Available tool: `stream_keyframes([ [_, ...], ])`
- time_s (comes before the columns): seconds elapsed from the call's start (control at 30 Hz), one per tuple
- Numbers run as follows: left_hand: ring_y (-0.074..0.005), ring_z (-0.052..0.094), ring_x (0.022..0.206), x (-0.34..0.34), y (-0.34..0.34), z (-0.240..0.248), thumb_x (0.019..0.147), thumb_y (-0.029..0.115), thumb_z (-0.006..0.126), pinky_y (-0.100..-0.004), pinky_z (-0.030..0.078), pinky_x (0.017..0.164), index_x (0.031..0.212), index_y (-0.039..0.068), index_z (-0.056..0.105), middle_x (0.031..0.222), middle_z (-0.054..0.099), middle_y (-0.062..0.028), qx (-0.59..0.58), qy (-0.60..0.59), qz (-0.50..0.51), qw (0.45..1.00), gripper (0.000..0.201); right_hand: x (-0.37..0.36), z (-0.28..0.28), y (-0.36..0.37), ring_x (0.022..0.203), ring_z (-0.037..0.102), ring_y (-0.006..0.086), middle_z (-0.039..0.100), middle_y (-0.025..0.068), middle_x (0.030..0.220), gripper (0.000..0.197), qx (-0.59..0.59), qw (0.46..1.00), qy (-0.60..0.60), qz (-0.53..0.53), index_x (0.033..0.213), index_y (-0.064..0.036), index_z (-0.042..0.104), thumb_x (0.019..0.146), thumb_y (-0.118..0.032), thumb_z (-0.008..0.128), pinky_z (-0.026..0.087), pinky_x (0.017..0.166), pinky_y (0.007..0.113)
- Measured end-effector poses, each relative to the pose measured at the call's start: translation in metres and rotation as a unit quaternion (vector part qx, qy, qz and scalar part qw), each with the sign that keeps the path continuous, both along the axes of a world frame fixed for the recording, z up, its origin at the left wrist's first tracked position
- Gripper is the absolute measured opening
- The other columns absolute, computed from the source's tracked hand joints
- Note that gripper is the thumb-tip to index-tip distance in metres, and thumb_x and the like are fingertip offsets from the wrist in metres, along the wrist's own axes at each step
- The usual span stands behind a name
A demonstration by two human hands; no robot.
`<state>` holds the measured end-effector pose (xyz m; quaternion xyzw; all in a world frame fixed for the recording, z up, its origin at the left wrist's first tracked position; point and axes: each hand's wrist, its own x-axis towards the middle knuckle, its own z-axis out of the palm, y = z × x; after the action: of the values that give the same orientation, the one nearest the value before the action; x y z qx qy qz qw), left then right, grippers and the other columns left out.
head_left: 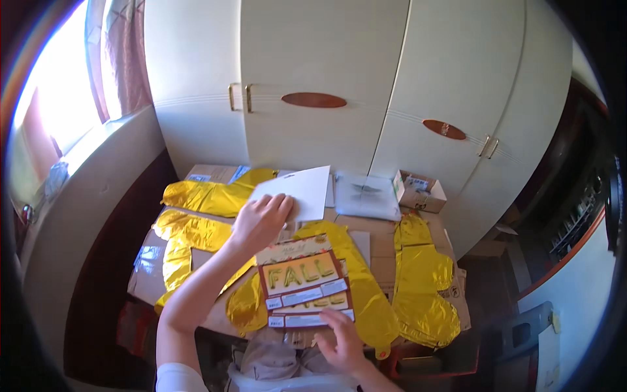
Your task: The recorder is packaging gold letter balloons and attaching stickers to instruction cards.
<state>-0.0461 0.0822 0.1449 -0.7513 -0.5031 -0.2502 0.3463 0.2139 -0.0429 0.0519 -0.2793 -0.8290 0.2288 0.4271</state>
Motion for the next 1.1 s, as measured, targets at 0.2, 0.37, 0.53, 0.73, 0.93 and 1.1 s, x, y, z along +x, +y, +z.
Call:
stream_keyframes([
  [0.2,-0.0158,0.058,0.078,-0.034,0.172,-0.088,0.077,0.020,0.055,-0.0314,0.048,0.057,0.085,0.012,0.058,0.080,0.058,0.0010,-0.086,0.178,0.150,0.969,0.012,0.023,-0.009,-0.024,0.104,0.052,0.0297,0.055,0.0142,0.112,0.036,-0.018,0.999,-0.016,-0.042,0.113,-0.0050,0.054,0.079,-0.014,0.062,0.043,0.088,0.038],
  [0.37,-0.0165,0.058,0.080,-0.023,0.232,-0.128,0.075,0.017,0.056,-0.0301,0.048,0.053,0.085,0.013,0.057,0.081,0.058,0.0004,-0.100,0.183,0.114,0.971,0.011,0.040,-0.019,-0.016,0.105,0.050,0.0363,0.050,0.0176,0.117,0.036,-0.018,0.998,-0.039,-0.055,0.118,-0.0050,0.050,0.086,-0.019,0.058,0.042,0.088,0.044],
  [0.53,-0.0207,0.059,0.093,-0.007,0.229,-0.126,0.083,0.038,0.053,-0.0358,0.050,0.069,0.097,0.013,0.060,0.097,0.061,-0.0037,-0.279,0.115,0.106,0.947,0.029,0.044,-0.038,0.000,0.110,0.047,0.0347,0.049,0.0157,0.120,0.043,-0.053,0.998,-0.037,-0.029,0.122,-0.0063,0.047,0.084,-0.022,0.061,0.038,0.092,0.046],
  [0.73,-0.0283,0.056,0.100,-0.021,0.190,-0.109,0.084,0.046,0.050,-0.0398,0.047,0.082,0.111,0.008,0.055,0.108,0.057,-0.0106,-0.372,-0.018,0.079,0.925,0.047,0.039,-0.009,0.046,0.104,0.052,0.0277,0.056,0.0124,0.111,0.036,-0.039,0.990,-0.132,-0.012,0.111,-0.0036,0.056,0.078,-0.018,0.063,0.041,0.090,0.039],
  [0.93,-0.0310,0.059,0.090,-0.012,0.046,-0.061,0.081,0.044,0.056,-0.0418,0.048,0.075,0.100,0.005,0.056,0.097,0.059,-0.0157,-0.334,-0.153,0.125,0.922,0.044,0.020,-0.008,0.132,0.104,0.051,0.0326,0.056,0.0168,0.112,0.043,-0.046,0.982,-0.179,-0.037,0.115,-0.0024,0.051,0.079,-0.024,0.062,0.039,0.092,0.041],
  [1.1,-0.0320,0.063,0.076,-0.042,-0.042,-0.074,0.077,0.055,0.055,-0.0411,0.050,0.068,0.085,0.002,0.064,0.073,0.064,-0.0184,-0.486,-0.208,0.252,0.811,0.054,-0.031,-0.022,0.189,0.102,0.052,0.0374,0.060,0.0172,0.107,0.055,-0.081,0.952,-0.267,-0.127,0.123,-0.0042,0.042,0.078,-0.030,0.060,0.039,0.091,0.044],
])
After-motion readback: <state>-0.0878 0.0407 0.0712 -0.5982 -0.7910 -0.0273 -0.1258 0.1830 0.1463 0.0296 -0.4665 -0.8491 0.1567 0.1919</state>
